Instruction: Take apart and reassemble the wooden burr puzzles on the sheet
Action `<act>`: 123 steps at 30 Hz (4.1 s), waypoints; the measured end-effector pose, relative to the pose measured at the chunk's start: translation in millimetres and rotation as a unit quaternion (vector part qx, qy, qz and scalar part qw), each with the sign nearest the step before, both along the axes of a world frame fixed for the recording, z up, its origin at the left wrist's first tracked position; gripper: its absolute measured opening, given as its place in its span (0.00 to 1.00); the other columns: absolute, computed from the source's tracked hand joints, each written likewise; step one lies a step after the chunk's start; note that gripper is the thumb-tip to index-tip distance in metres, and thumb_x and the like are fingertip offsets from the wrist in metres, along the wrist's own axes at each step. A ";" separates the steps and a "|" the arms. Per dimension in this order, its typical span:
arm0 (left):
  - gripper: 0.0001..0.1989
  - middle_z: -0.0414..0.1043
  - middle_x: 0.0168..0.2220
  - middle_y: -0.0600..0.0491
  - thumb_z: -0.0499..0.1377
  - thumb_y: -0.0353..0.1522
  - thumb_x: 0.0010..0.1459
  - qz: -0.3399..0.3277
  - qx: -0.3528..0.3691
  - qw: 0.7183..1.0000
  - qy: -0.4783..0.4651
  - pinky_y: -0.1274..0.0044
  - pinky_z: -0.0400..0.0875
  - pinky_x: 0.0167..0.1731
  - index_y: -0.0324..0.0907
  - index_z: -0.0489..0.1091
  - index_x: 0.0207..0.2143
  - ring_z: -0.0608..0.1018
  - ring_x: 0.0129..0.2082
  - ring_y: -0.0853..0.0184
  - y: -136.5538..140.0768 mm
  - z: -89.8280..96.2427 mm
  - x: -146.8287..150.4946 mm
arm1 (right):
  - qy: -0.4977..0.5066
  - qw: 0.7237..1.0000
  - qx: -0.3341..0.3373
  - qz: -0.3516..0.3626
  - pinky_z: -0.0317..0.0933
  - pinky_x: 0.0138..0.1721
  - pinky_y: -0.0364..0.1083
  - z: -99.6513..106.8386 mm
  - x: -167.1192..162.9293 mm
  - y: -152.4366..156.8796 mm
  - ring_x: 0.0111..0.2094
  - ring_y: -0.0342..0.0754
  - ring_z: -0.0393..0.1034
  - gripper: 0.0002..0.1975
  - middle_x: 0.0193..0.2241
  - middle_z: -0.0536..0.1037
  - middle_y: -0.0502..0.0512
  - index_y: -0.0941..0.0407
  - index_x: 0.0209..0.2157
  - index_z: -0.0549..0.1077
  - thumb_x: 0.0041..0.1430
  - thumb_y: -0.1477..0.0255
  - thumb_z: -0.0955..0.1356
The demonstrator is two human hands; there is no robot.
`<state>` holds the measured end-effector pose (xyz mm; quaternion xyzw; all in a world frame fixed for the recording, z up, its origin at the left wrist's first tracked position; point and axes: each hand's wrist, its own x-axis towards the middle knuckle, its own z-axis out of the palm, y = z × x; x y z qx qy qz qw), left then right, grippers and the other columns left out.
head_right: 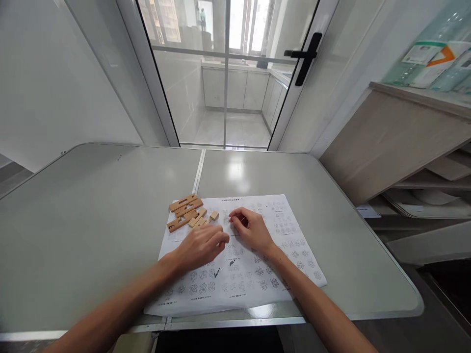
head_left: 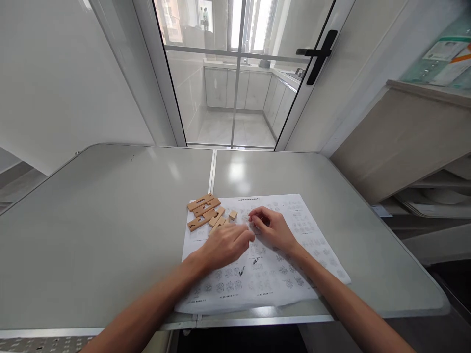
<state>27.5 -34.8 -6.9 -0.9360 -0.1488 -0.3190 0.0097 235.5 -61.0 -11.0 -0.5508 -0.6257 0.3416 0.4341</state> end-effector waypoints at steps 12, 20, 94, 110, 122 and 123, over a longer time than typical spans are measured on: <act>0.15 0.62 0.18 0.60 0.50 0.21 0.62 -0.063 -0.028 0.997 0.013 0.75 0.55 0.21 0.43 0.60 0.24 0.62 0.17 0.72 -8.6 -7.0 2.5 | -0.001 1.000 -0.001 0.006 0.66 0.33 0.48 0.3 0.3 -0.3 0.30 0.48 0.74 0.06 0.32 0.83 0.51 0.52 0.40 0.76 0.67 0.69 0.66; 0.14 0.61 0.18 0.60 0.50 0.21 0.61 -0.064 -0.027 0.997 0.023 0.76 0.54 0.21 0.44 0.60 0.25 0.62 0.17 0.72 -7.3 -10.7 3.3 | 0.002 1.000 0.002 0.009 0.66 0.33 0.47 1.0 0.4 -0.7 0.30 0.48 0.74 0.06 0.31 0.82 0.51 0.52 0.40 0.76 0.66 0.70 0.66; 0.43 0.72 0.53 0.40 0.69 0.48 0.36 0.303 -0.360 0.803 0.366 0.67 0.75 0.45 0.39 0.67 0.55 0.76 0.54 0.47 89.7 89.4 -70.0 | 0.016 1.000 -0.008 0.019 0.61 0.31 0.46 -2.9 -5.1 8.5 0.28 0.46 0.70 0.08 0.30 0.83 0.50 0.53 0.39 0.77 0.66 0.71 0.65; 0.21 0.79 0.44 0.42 0.60 0.40 0.50 0.333 -0.276 0.812 0.392 0.66 0.71 0.35 0.44 0.64 0.46 0.81 0.40 0.47 84.0 78.6 -66.3 | 0.019 0.999 -0.003 0.028 0.61 0.33 0.46 -4.4 -4.4 10.6 0.29 0.47 0.71 0.08 0.30 0.83 0.50 0.54 0.39 0.77 0.65 0.71 0.65; 0.14 0.74 0.33 0.48 0.48 0.46 0.66 0.310 -0.341 0.843 0.278 0.71 0.65 0.30 0.47 0.64 0.37 0.78 0.33 0.54 55.9 75.6 -109.6 | 0.035 0.995 -0.050 0.080 0.66 0.34 0.47 18.0 9.1 11.4 0.29 0.47 0.75 0.08 0.32 0.83 0.52 0.55 0.39 0.76 0.67 0.70 0.65; 0.16 0.74 0.32 0.48 0.47 0.47 0.66 0.320 -0.359 0.838 0.256 0.71 0.65 0.30 0.47 0.64 0.37 0.77 0.32 0.55 49.6 78.5 -111.4 | 0.032 0.995 -0.050 0.083 0.66 0.34 0.47 23.0 9.5 8.1 0.29 0.47 0.76 0.08 0.33 0.83 0.53 0.55 0.40 0.76 0.68 0.69 0.65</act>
